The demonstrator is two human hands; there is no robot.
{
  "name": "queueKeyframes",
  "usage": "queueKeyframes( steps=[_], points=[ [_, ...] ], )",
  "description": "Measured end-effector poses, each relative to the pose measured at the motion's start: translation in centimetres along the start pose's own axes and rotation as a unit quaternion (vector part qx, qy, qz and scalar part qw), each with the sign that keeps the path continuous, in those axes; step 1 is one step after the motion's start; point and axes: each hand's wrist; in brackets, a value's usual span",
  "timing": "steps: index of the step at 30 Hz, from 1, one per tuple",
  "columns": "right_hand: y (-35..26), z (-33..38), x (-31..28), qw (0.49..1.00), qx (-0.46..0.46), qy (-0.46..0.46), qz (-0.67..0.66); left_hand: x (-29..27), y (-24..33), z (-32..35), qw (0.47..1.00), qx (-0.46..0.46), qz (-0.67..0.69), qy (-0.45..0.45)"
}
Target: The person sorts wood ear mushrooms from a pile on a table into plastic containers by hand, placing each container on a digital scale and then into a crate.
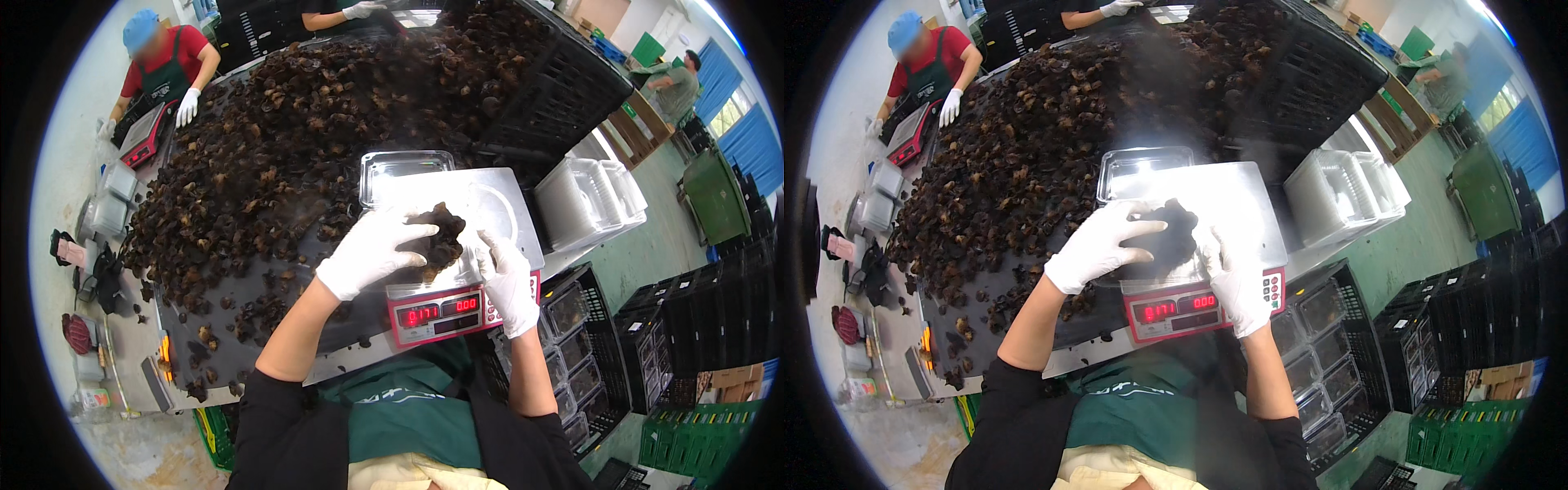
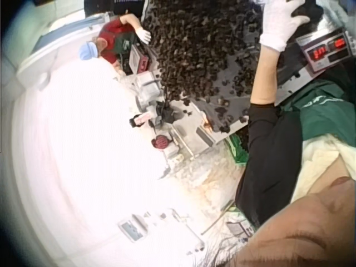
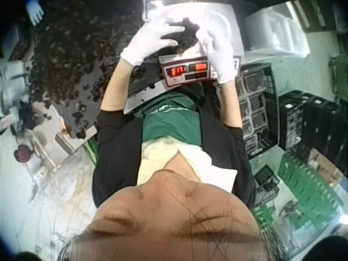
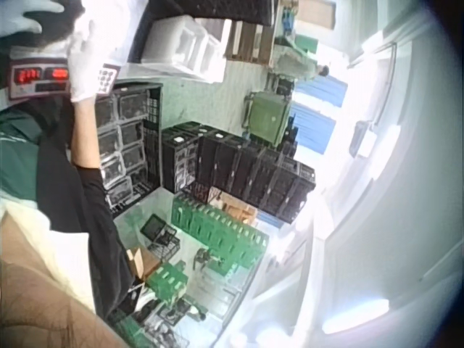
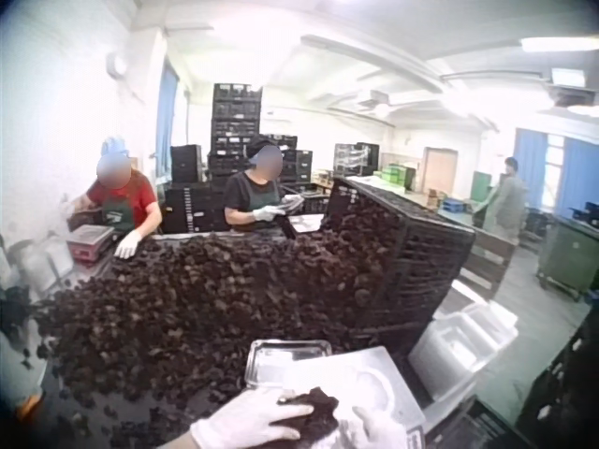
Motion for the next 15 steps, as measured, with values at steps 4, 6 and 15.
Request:
queueKeyframes(
  steps=[4, 6, 15],
  points=[
    [1.8, 1.7, -0.2, 0.999, 0.002, 0.032, -0.012, -1.7, 0.1, -0.7, 0.988, -0.068, 0.132, 0.033],
    [3.5, 2.6, 0.7, 0.998, 0.013, 0.049, -0.033, -1.5, -1.7, -1.1, 0.982, -0.117, 0.079, 0.123],
    [0.3, 2.6, 2.4, 0.934, 0.148, -0.070, -0.316, 1.2, -8.5, -2.2, 0.830, -0.201, 0.471, 0.219]
  ],
)
Point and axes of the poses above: each hand's wrist, its own z-axis away from the middle knuckle, its own x-axis out of the palm, y = z × x, and after that the axes turned 9 degrees about -x, right-handed
